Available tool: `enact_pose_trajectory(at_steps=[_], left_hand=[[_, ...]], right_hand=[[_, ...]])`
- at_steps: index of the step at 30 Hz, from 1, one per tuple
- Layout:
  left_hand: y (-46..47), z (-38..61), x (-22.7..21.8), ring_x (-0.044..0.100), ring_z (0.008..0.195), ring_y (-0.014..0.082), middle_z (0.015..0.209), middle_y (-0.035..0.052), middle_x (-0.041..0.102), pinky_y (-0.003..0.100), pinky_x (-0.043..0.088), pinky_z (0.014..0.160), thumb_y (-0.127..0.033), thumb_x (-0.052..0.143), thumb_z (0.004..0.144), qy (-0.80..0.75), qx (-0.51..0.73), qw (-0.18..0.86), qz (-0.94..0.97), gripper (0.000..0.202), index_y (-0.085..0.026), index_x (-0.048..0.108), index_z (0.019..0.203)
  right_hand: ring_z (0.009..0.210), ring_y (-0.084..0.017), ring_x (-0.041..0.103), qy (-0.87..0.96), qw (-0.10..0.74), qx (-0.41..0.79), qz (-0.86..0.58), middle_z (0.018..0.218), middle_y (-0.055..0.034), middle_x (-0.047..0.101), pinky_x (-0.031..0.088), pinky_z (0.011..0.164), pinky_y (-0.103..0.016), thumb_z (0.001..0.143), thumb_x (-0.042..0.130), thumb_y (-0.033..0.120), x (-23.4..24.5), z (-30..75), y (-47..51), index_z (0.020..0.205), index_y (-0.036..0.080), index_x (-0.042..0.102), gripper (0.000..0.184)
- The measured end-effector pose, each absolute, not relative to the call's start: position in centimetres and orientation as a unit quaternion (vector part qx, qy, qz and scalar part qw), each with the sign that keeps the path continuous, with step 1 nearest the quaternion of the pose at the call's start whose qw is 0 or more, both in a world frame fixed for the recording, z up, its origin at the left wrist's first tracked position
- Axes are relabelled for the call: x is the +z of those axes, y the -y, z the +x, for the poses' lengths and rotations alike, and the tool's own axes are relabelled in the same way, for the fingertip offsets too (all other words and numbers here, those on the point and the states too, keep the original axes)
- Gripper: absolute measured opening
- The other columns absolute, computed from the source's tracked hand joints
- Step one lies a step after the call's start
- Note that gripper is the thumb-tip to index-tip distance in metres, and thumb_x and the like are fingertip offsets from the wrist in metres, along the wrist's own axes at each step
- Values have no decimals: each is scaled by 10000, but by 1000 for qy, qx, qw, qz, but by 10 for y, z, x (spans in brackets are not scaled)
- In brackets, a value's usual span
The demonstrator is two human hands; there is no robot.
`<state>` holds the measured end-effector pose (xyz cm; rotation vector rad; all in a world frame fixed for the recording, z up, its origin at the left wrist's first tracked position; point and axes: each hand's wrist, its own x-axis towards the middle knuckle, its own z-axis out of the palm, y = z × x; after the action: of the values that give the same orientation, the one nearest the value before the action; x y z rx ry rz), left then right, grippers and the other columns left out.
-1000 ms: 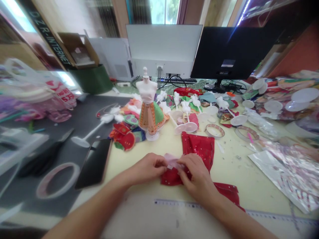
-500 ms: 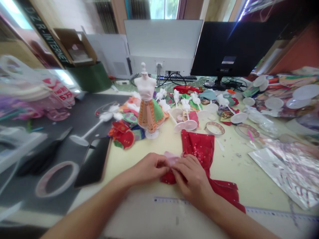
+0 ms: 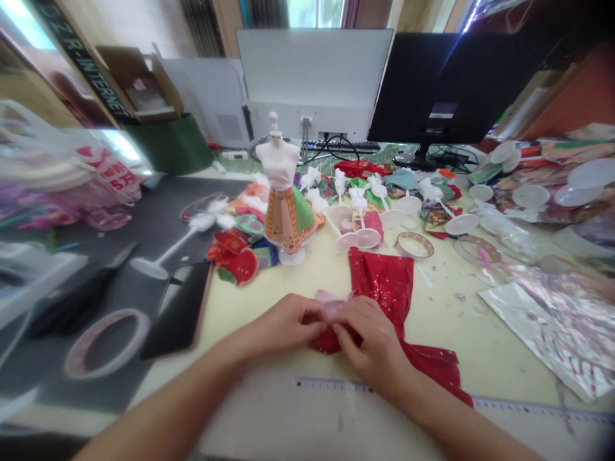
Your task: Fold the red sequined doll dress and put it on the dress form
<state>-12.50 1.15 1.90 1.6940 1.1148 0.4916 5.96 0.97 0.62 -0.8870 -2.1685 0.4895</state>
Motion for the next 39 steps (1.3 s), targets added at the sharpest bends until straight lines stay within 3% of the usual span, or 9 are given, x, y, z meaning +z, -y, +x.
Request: enact_pose_trajectory(at_steps=[10,16,19,30,35,39], left_hand=[[-12,-125,23,488,606,90,633,-28,576,176,370,588,-230,510,800,-450,204,513,702,178,-132,616,696],[-13,-128,28,479,619,88,663,-26,570,178,381,590,-218,503,793,-459,230,524,679,145,-138,618,756],[-13,-129,29,474,608,83,661,-28,568,176,376,577,-208,508,791,-462,235,533,669,131,-139,619,784],[-12,-131,30,489,617,86,664,-32,573,185,383,583,-132,502,752,-460,213,543,669,109,-143,609,770],[-11,-127,34,512,630,98,680,-24,595,199,407,607,-185,539,758,-473,220,535,664,83,-145,608,779],[-11,-119,34,485,579,89,619,-26,572,189,379,561,-210,523,774,-498,231,518,656,126,-138,596,701]], right_hand=[[669,-154,492,846,339,215,-351,684,-23,568,414,737,-337,853,439,101,6,60,-11,721,188,547,192],[806,-180,530,826,365,232,-362,845,-54,615,420,788,-357,869,429,114,9,62,-11,908,194,594,188],[857,-195,531,818,360,260,-366,893,-60,619,425,817,-376,835,470,116,12,62,-12,916,200,596,172],[668,-147,482,790,350,322,-387,641,13,517,410,752,-345,772,506,107,8,61,-13,662,203,455,155],[664,-151,471,787,342,322,-400,632,8,503,403,698,-323,759,494,109,9,61,-14,636,201,436,164],[635,-137,462,792,349,319,-385,623,20,495,402,746,-345,758,498,116,7,61,-15,641,200,448,152]])
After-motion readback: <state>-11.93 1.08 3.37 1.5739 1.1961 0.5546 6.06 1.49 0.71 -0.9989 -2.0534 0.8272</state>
